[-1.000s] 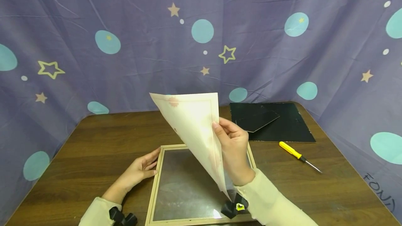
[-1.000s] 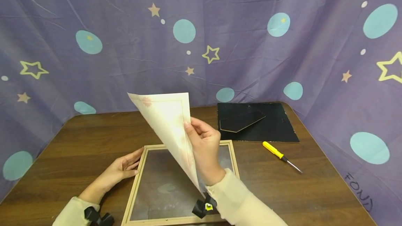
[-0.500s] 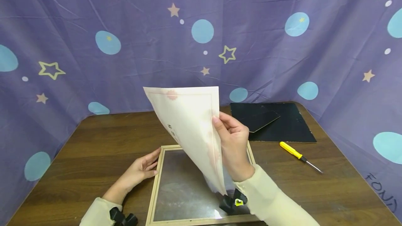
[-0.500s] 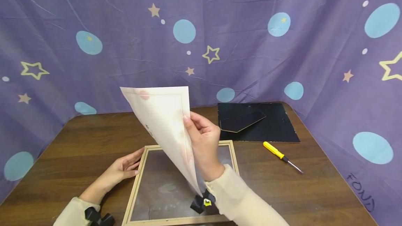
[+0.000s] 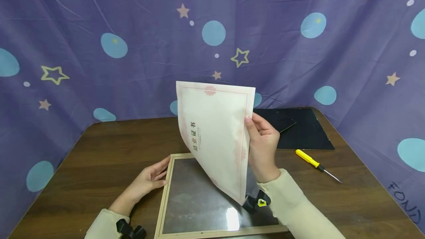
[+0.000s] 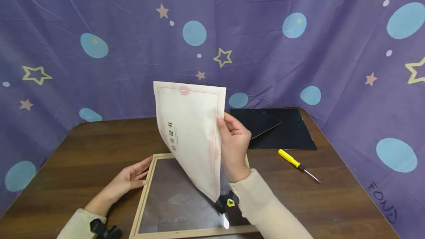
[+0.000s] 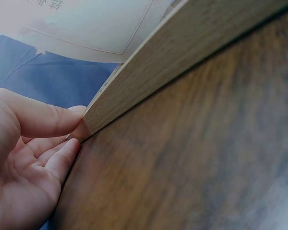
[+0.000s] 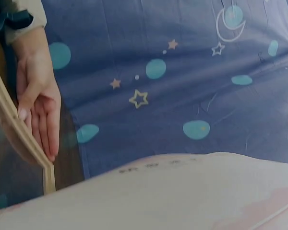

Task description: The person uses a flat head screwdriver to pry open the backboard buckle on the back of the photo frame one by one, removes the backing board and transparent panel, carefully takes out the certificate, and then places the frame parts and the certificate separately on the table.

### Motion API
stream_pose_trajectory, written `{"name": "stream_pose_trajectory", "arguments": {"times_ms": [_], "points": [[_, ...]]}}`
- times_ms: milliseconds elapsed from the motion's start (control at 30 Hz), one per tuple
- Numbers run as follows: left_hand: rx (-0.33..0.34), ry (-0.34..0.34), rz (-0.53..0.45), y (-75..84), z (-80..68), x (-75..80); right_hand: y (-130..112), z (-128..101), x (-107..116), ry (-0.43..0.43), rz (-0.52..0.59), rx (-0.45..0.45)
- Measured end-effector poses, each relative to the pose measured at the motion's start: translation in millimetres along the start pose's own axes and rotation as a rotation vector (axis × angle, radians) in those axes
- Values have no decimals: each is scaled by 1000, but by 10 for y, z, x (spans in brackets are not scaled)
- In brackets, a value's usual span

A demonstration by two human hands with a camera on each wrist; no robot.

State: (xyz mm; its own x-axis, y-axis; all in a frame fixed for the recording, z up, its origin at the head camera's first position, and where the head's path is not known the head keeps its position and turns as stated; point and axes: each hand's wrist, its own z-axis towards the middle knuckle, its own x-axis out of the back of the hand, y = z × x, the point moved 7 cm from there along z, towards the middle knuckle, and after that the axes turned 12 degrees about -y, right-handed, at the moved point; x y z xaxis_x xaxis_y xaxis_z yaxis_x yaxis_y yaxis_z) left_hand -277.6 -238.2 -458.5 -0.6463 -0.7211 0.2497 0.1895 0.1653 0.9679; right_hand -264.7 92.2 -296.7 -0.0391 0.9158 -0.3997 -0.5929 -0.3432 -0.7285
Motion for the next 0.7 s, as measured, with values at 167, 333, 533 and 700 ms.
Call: {"name": "stream_pose_trajectory", "arguments": {"times_ms": [167,333,533,700], "points": [[9,1,-5,1,5,2,-48,33,96,-10,-14,49],[9,5,-9,3,9,4,-115,62,167,-11,-51,72],[13,10,-3,-5,7,8,-179,110,285,36,-95,85],[31,16,-3,-16,9,8,-198,176,388,64,-79,101]]}}
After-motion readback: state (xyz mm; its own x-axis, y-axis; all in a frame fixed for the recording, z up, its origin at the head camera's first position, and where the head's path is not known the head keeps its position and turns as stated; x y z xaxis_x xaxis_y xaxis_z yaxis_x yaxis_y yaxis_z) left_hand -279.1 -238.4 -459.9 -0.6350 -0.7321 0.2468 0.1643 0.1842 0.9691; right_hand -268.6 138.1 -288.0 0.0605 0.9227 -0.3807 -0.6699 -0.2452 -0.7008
